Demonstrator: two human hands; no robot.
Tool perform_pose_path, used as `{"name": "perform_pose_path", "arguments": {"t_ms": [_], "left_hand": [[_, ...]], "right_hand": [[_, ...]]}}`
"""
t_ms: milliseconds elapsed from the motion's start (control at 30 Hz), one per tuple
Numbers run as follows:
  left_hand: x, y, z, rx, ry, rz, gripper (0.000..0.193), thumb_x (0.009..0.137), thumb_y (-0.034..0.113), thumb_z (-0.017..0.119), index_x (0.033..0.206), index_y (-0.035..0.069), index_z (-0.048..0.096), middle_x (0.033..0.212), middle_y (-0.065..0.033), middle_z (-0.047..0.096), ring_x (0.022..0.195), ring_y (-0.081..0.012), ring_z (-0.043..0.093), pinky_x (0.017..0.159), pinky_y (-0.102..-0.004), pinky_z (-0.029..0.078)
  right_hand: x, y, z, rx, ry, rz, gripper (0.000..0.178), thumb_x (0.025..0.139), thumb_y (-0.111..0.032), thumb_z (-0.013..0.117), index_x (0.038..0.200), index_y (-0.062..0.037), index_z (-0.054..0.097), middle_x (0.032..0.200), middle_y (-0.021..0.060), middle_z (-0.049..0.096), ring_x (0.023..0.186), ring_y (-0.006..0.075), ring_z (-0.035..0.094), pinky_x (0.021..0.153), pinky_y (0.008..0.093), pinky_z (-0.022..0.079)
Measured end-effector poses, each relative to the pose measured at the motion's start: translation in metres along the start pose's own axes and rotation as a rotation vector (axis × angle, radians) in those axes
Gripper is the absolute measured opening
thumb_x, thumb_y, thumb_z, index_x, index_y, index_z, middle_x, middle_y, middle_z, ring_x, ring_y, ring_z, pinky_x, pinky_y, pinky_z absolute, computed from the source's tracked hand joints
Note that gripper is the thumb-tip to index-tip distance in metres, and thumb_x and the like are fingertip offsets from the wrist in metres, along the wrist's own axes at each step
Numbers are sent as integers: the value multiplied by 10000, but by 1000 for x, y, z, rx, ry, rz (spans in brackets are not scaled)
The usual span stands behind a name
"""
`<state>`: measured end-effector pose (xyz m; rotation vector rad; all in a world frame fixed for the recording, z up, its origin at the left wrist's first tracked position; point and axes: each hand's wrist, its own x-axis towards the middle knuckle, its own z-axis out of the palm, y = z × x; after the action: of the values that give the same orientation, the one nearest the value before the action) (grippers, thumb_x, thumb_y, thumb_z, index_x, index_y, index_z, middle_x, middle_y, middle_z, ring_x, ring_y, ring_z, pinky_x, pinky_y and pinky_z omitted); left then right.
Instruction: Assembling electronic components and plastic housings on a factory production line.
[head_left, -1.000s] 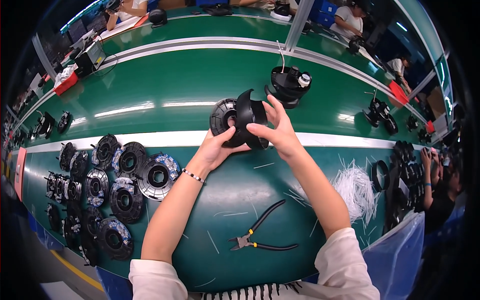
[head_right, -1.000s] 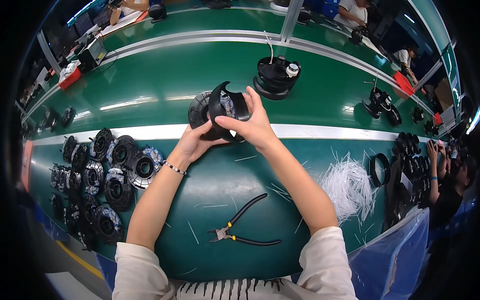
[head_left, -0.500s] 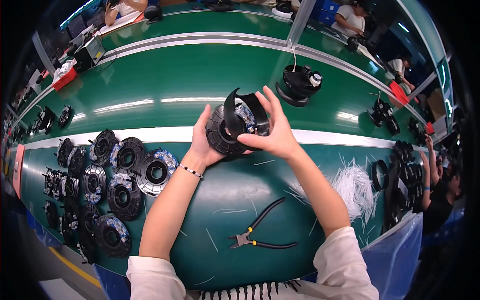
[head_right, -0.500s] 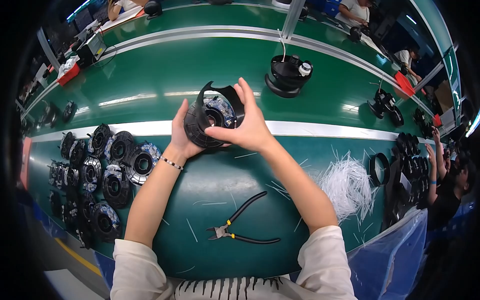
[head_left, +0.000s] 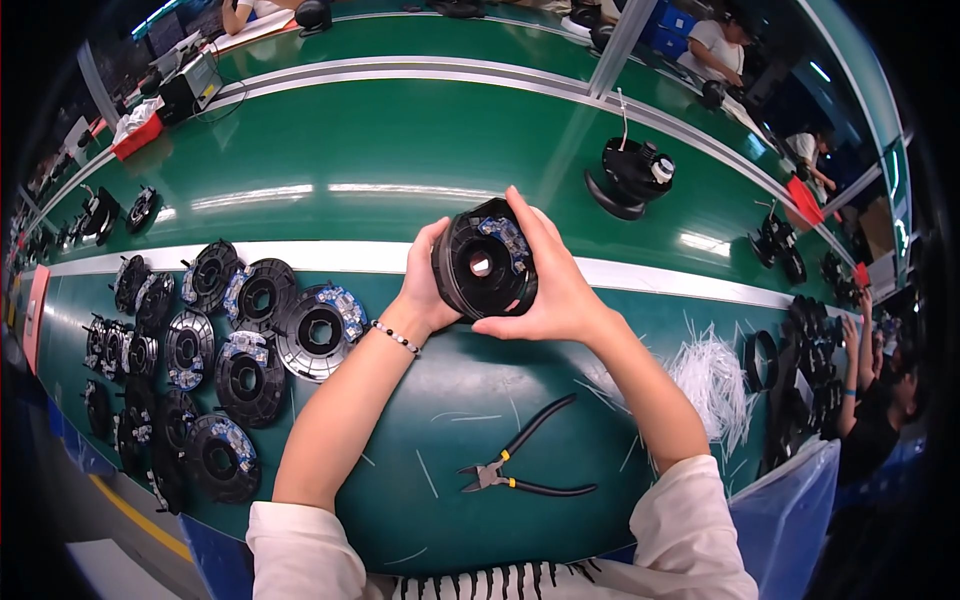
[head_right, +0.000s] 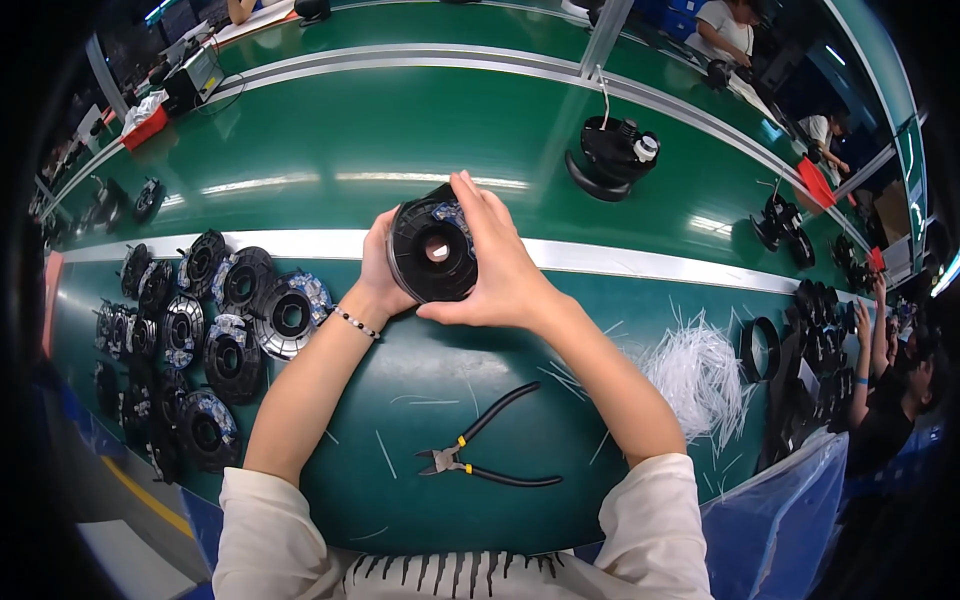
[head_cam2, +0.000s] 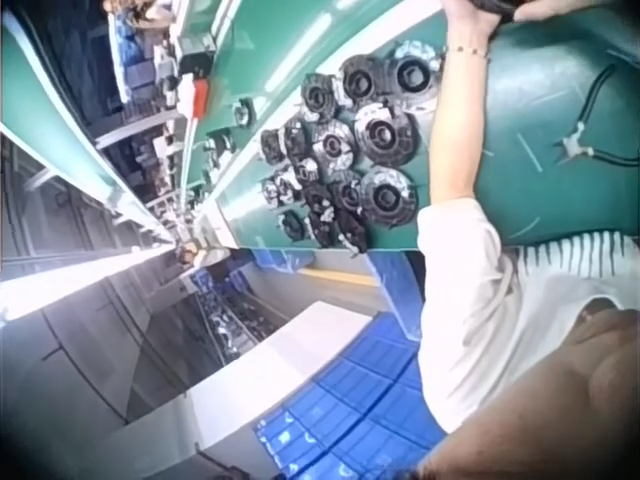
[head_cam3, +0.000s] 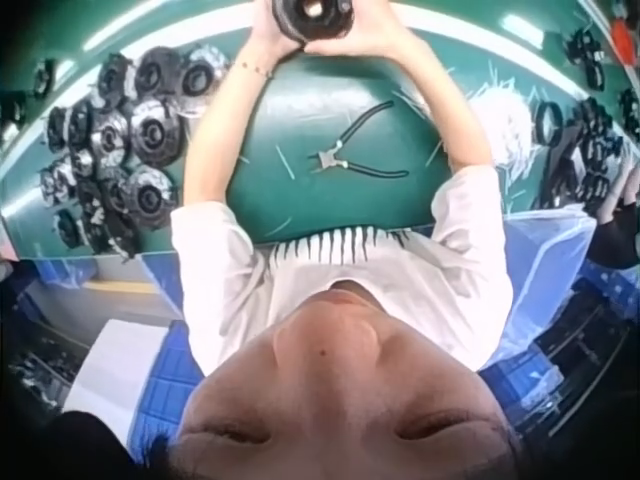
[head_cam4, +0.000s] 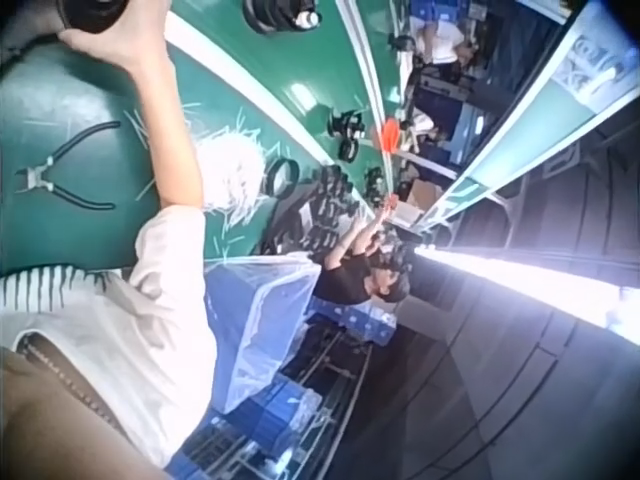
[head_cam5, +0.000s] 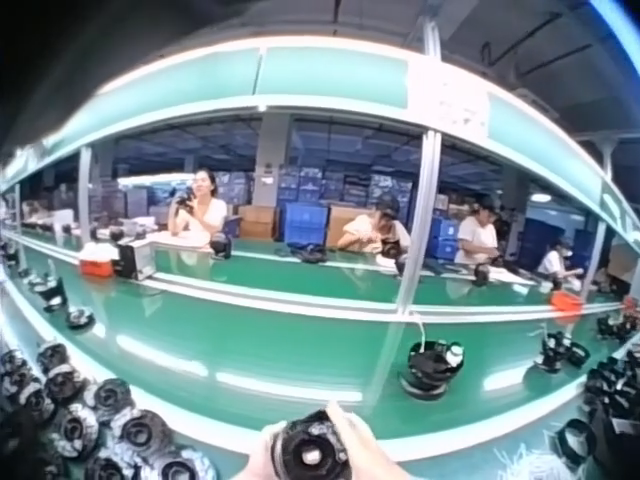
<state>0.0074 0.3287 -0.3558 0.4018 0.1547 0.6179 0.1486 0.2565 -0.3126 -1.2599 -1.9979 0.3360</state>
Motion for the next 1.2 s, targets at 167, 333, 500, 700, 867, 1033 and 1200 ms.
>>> {"name": "perform_pose_path", "arguments": {"t_ms": [167,333,500,700,867,1033,1200], "left_hand": [[1,-1,-6,68,22,-4,465,863,368,273,1064,47,543,1028,-115,578,925,-232,570,818,-383,472],[2,-8,-12,64,101,-60,491,844,423,294,1101,76,528,1056,-107,568,968,-241,553,850,-400,450],[-1,-8,5,31,60,-66,713,814,635,257,1200,70,456,1135,-120,525,1024,-256,530,891,-413,433],[-2,-4,-1,45,3,-78,769,791,691,220,1259,104,389,1192,-119,477,1075,-256,492,909,-425,418],[-1,-6,-1,36,-14,-75,729,805,659,274,1228,81,413,1142,-128,505,1031,-254,520,885,-415,438],[-3,-5,-5,30,5,-20,550,812,477,404,1124,31,483,1047,-141,556,931,-251,570,812,-388,487],[-2,-4,-10,48,-19,-53,465,777,373,411,1081,32,498,995,-129,572,895,-230,579,792,-366,488]], "right_hand": [[-6,0,2,-78,13,-28,1123,476,-330,793,1344,-9,156,1348,237,223,1230,380,263,998,433,257],[-3,3,4,-186,-76,-82,1110,454,-302,797,1341,-23,192,1348,206,256,1222,374,279,988,429,274],[-4,2,1,-136,-32,-26,1115,445,-313,801,1334,-13,199,1323,205,284,1208,362,298,981,418,288],[3,3,0,-110,-108,-10,1113,435,-348,806,1309,13,218,1319,211,297,1210,361,292,966,440,276],[5,2,-7,-121,-173,4,1135,431,-359,820,1325,-10,213,1287,203,323,1182,347,335,983,406,299],[3,7,3,-84,-102,35,1137,413,-379,817,1307,15,234,1253,200,376,1157,347,356,959,407,314],[6,10,3,-77,-119,83,1146,418,-375,818,1323,4,226,1257,182,387,1145,334,374,963,391,321]]}}
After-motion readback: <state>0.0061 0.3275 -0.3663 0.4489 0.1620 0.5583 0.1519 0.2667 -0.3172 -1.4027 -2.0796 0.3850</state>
